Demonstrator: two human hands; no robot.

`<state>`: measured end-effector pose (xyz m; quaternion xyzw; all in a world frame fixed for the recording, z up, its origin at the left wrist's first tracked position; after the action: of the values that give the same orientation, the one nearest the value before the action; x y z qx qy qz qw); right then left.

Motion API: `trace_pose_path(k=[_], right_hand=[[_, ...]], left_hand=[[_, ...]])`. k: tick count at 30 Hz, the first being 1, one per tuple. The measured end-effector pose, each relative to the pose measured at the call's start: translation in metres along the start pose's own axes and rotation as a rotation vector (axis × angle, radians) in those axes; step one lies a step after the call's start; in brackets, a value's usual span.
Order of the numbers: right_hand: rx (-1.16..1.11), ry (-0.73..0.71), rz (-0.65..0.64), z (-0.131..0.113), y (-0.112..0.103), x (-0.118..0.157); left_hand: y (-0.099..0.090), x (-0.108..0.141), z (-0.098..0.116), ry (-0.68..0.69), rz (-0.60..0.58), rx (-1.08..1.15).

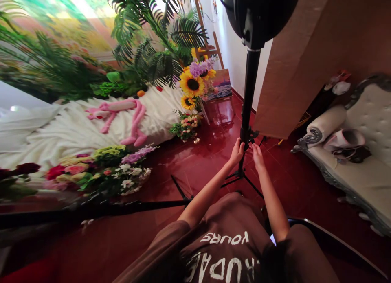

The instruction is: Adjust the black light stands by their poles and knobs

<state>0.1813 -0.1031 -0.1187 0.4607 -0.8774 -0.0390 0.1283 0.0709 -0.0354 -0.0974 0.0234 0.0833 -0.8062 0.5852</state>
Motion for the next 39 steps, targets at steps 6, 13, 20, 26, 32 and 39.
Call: trace_pose_path(k=[6,13,20,26,32,39], right_hand=[[0.31,-0.248,-0.067,-0.035,0.0,-0.037],[0.417,-0.131,-0.252,-0.045,-0.002,-0.056],[0.429,0.004,-0.343,-0.064,0.008,-0.052],[0.383,-0.017,-0.356,-0.061,0.016,-0.048],[0.333,-0.137,-0.316,-0.045,0.013,-0.056],[0.254,-0.341,-0.329,-0.031,0.001,-0.051]], left_hand=[[0.003,0.001,-0.002,0.042,0.029,0.015],[0.0,0.003,0.004,0.03,0.037,0.036],[0.003,0.006,0.009,0.005,0.054,0.086],[0.005,0.006,0.007,0.002,0.055,0.105],[0.006,0.005,0.004,0.014,0.076,0.104],[0.006,0.004,0.002,0.015,0.124,0.111]])
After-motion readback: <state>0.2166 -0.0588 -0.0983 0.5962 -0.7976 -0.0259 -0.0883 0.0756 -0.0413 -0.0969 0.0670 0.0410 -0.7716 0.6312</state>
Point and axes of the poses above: each hand's wrist, its own x-axis away from the middle knuckle, its own y-axis out of the palm, z = x × y, the point moved 7 cm from there along -x, towards the middle knuckle, and after that the axes turned 8 degrees about -y, right-handed, at the moved point
